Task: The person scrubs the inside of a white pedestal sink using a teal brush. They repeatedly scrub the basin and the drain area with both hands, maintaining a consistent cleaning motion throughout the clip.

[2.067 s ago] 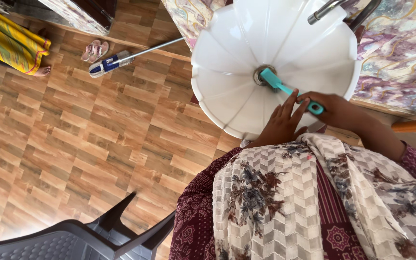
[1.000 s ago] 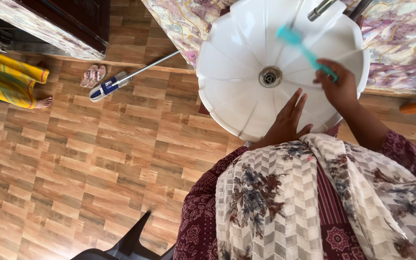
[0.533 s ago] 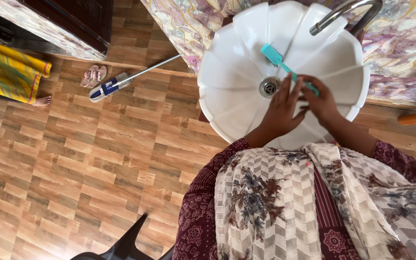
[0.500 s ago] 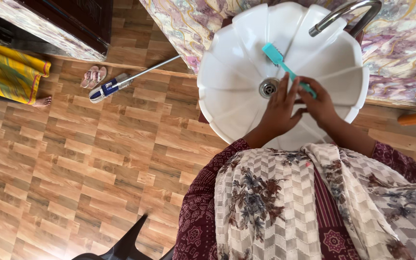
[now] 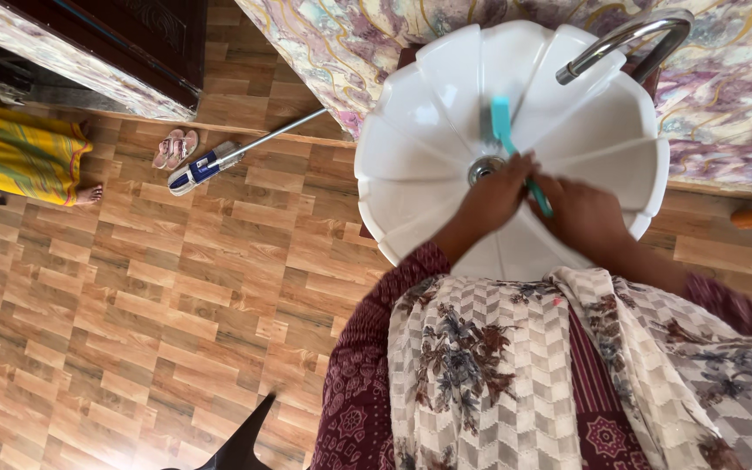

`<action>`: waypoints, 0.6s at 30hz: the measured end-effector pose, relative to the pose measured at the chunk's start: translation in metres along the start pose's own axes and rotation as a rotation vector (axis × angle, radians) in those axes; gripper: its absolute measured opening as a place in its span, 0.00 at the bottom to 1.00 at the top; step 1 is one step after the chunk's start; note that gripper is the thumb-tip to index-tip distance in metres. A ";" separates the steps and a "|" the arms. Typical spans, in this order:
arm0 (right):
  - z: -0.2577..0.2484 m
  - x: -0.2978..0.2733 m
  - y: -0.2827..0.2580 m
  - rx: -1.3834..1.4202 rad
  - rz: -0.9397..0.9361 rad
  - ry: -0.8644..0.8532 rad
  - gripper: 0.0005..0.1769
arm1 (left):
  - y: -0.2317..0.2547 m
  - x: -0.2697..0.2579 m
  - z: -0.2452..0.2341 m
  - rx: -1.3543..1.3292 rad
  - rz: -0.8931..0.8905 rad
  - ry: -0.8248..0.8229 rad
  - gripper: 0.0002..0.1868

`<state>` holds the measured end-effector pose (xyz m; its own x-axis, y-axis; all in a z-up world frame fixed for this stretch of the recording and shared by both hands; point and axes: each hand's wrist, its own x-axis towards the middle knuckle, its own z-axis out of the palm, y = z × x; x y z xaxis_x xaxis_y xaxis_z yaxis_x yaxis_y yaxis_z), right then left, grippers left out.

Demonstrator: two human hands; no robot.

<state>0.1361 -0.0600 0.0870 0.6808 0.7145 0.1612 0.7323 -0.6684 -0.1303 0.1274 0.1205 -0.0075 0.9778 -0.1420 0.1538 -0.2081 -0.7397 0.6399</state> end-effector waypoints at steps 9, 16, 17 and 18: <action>-0.030 0.063 0.000 -0.270 -0.109 0.315 0.13 | -0.006 0.057 -0.067 0.025 0.091 0.166 0.29; -0.015 0.080 0.008 -0.277 -0.132 0.293 0.21 | -0.014 0.066 -0.066 -0.040 -0.005 0.126 0.32; -0.011 0.080 0.010 -0.290 -0.141 0.277 0.21 | -0.016 0.067 -0.064 0.000 0.049 0.168 0.32; -0.007 0.075 0.010 -0.302 -0.150 0.260 0.20 | -0.017 0.064 -0.057 0.040 0.102 0.209 0.32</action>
<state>0.1945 -0.0145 0.1049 0.5125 0.7580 0.4034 0.7592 -0.6195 0.1995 0.1919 0.1615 0.0346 0.9249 -0.0813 0.3713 -0.3006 -0.7544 0.5835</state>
